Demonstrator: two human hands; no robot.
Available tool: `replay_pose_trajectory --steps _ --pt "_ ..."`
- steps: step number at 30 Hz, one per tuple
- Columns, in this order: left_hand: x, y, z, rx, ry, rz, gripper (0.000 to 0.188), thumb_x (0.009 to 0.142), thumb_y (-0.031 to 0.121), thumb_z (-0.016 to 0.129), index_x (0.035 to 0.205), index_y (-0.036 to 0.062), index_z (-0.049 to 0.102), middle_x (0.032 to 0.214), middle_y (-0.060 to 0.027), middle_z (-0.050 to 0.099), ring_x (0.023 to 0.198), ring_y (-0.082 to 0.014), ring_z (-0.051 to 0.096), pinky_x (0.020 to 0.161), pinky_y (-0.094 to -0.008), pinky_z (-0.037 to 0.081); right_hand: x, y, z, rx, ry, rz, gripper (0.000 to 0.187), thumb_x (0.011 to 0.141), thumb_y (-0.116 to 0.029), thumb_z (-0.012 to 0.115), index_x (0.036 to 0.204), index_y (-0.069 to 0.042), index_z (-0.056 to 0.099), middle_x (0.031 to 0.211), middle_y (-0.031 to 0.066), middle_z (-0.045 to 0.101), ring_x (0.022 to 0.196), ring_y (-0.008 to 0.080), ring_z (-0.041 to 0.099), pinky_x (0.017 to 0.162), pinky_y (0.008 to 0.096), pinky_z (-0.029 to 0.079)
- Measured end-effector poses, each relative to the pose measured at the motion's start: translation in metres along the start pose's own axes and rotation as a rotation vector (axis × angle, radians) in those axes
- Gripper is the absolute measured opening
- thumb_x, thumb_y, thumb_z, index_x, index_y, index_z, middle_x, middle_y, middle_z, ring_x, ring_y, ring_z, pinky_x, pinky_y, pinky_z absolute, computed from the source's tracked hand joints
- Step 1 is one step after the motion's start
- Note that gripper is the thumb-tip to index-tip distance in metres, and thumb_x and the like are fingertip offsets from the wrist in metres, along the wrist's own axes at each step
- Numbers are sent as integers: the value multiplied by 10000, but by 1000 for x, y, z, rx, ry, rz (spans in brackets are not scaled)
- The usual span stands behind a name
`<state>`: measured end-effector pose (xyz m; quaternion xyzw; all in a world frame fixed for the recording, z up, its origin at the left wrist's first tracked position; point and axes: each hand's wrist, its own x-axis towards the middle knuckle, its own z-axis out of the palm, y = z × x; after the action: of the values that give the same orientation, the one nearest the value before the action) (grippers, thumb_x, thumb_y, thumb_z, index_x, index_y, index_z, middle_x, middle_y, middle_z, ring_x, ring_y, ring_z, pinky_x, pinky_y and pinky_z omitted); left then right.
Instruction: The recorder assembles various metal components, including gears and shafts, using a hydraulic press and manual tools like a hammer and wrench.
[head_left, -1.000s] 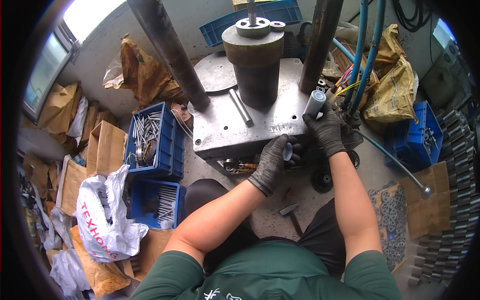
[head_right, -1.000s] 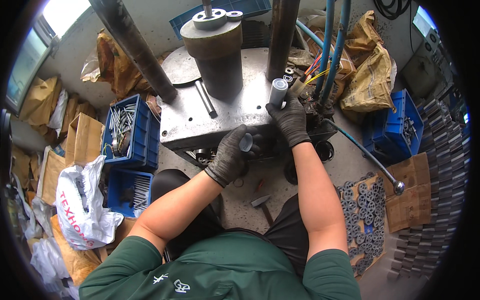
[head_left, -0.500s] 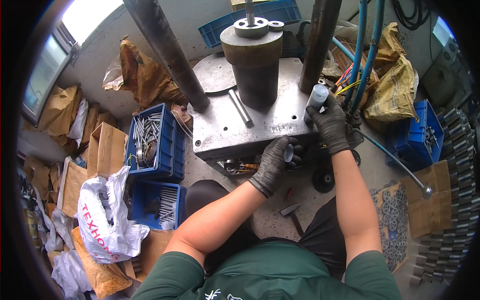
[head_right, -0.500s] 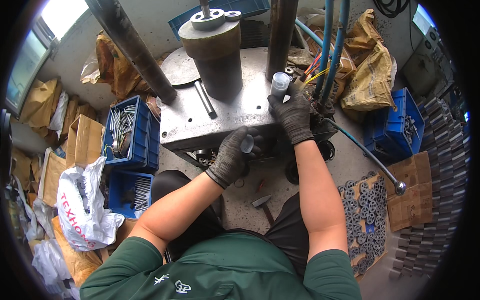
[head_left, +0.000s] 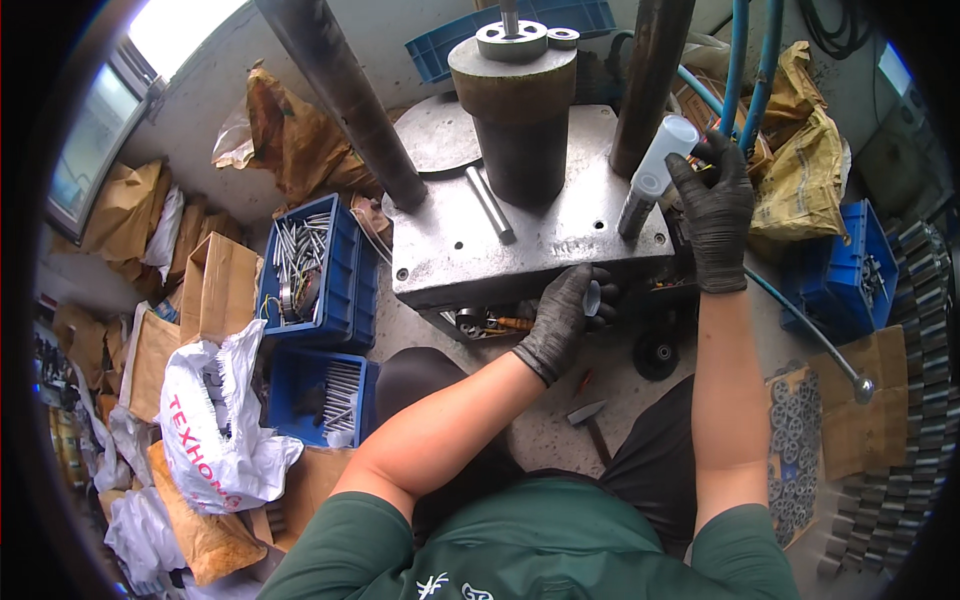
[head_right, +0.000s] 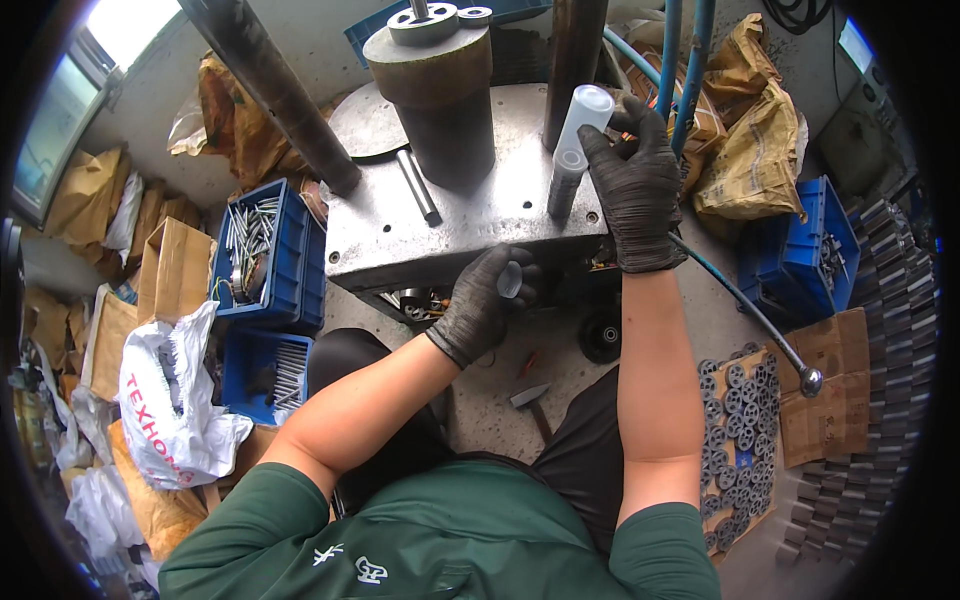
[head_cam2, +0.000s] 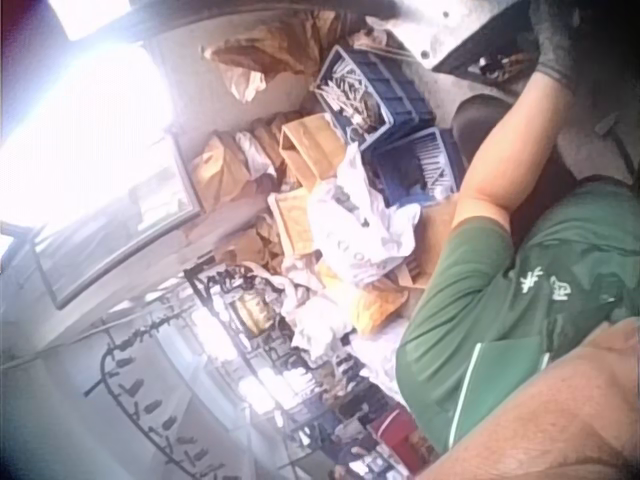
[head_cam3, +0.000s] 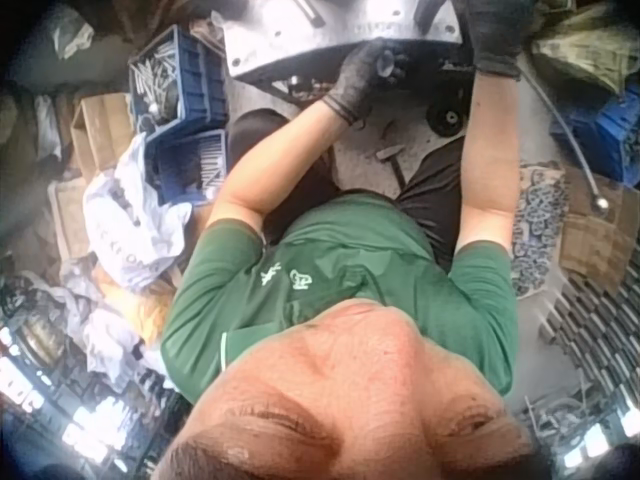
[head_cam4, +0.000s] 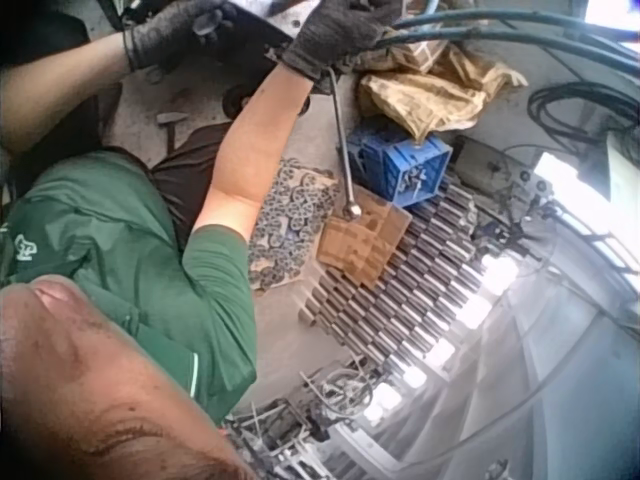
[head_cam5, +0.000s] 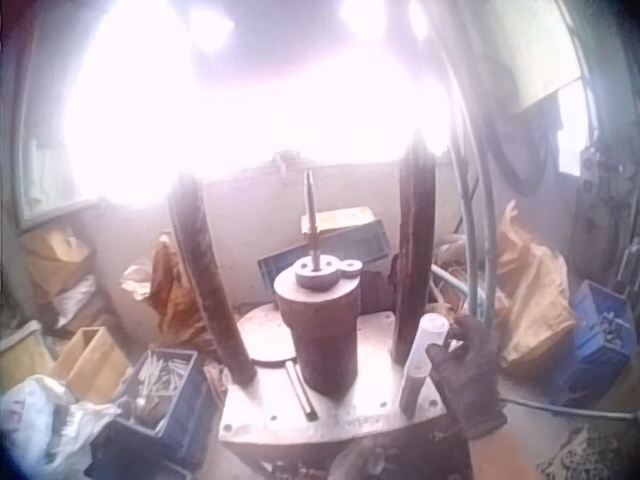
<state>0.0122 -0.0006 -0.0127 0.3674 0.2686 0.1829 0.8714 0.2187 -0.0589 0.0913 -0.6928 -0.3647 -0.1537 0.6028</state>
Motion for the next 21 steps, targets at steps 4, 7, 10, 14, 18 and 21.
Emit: replay_pose_trajectory --steps 4,7,10,14,18,21 --pt "3 -2 0 -4 13 -12 413 1036 408 582 1201 32 630 1029 -106 718 784 -168 659 729 -321 543 -4 -14 -2 -47 -106 11 707 848 -192 848 1456 -84 503 1165 134 730 1003 201 710 883 348 592" --pt "5 -5 -1 0 9 -9 415 1039 416 578 1195 36 634 1026 -102 719 783 -165 660 716 -311 542 -11 1 6 -196 -172 -85 762 837 -192 853 1489 -92 472 1222 151 713 1074 228 700 945 368 566" --pt "4 -6 0 13 9 -4 420 1040 431 575 1187 44 642 1025 -93 724 786 -160 665 713 -309 541 -12 15 10 -21 -335 201 787 827 -193 857 1498 -86 460 1234 156 708 1129 245 688 1005 378 538" --pt "4 -6 3 76 34 -7 426 1043 453 568 1178 57 651 1032 -77 732 796 -153 673 725 -323 542 -7 26 14 40 -302 226 762 847 -151 843 1500 -83 456 1242 159 702 1152 240 681 1005 370 540" --pt "5 -7 3 82 21 -14 427 1048 458 556 1184 64 650 1043 -72 734 793 -153 673 732 -331 541 -1 14 12 349 -171 96 672 870 -52 817 1458 -56 492 1252 154 697 1147 240 682 987 376 563" --pt "7 -7 2 50 19 -58 423 1051 454 549 1189 67 648 1042 -79 732 792 -158 672 729 -331 536 0 -7 9 319 -9 -56 640 872 -70 822 1429 -31 509 1228 150 692 1130 219 678 964 344 570"
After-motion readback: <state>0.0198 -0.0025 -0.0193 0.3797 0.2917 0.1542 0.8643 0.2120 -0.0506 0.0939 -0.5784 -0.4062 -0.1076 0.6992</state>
